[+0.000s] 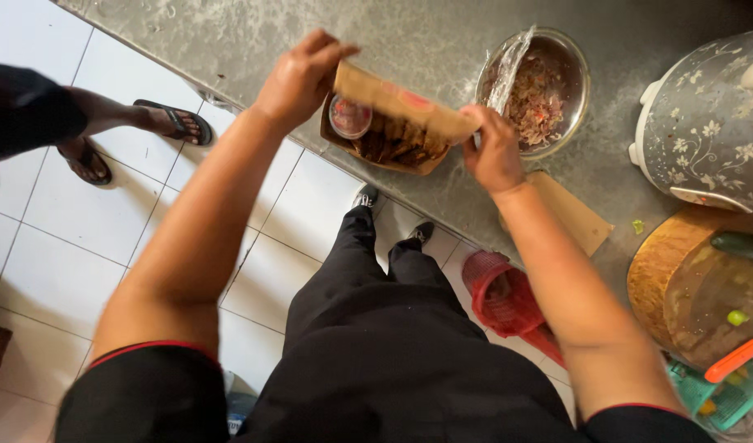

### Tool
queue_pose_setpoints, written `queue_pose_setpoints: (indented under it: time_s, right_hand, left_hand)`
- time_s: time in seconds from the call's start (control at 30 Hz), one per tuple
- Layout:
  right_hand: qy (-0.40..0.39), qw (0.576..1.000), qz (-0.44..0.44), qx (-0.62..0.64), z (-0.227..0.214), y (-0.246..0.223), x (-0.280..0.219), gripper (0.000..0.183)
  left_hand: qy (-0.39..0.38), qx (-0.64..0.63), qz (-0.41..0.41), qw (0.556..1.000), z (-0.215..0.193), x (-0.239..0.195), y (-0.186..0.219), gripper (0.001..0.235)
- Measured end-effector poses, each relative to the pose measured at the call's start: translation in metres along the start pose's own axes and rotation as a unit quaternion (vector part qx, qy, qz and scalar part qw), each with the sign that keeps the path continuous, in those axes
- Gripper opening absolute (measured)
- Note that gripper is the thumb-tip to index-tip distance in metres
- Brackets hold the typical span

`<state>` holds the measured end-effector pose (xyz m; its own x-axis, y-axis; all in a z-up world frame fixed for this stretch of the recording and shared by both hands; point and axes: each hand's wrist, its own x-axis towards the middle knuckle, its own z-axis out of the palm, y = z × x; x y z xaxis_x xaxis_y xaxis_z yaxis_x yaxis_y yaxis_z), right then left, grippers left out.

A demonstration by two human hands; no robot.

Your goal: The person scoops cooked rice from a rice cooker into a cardboard food container that already contains sliced vegetables. They then fold the container shut, seal it with a branded sticker, and place it into a larger brown paper bag. Finally, they add a small plastic cup of sauce into the bag and close it.

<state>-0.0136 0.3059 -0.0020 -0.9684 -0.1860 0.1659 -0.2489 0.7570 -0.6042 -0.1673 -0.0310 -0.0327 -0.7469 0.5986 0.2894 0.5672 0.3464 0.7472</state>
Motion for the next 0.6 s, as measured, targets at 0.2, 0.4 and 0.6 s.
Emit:
queue_pose_setpoints:
  time_s: [0.2, 0.4, 0.6]
  right_hand:
    - [-0.052, 0.985, -0.116, -0.118, 0.000, 0.011, -0.016, 0.044]
    - [-0.055, 0.972, -0.171, -0.149, 0.002, 0.014, -0.023, 0.046]
    - [-0.051, 0.978, -0.136, -0.148, 0.006, 0.017, -0.030, 0.053]
  left_hand:
    - [-0.061, 0.129, 0.122, 0.982, -0.009, -0.029, -0.004, 0.040]
    - [-0.041, 0.162, 0.182, 0.969, -0.001, -0.044, -0.018, 0.048]
    - [-0.011, 0.187, 0.160, 0.969, 0.003, -0.058, -0.022, 0.054]
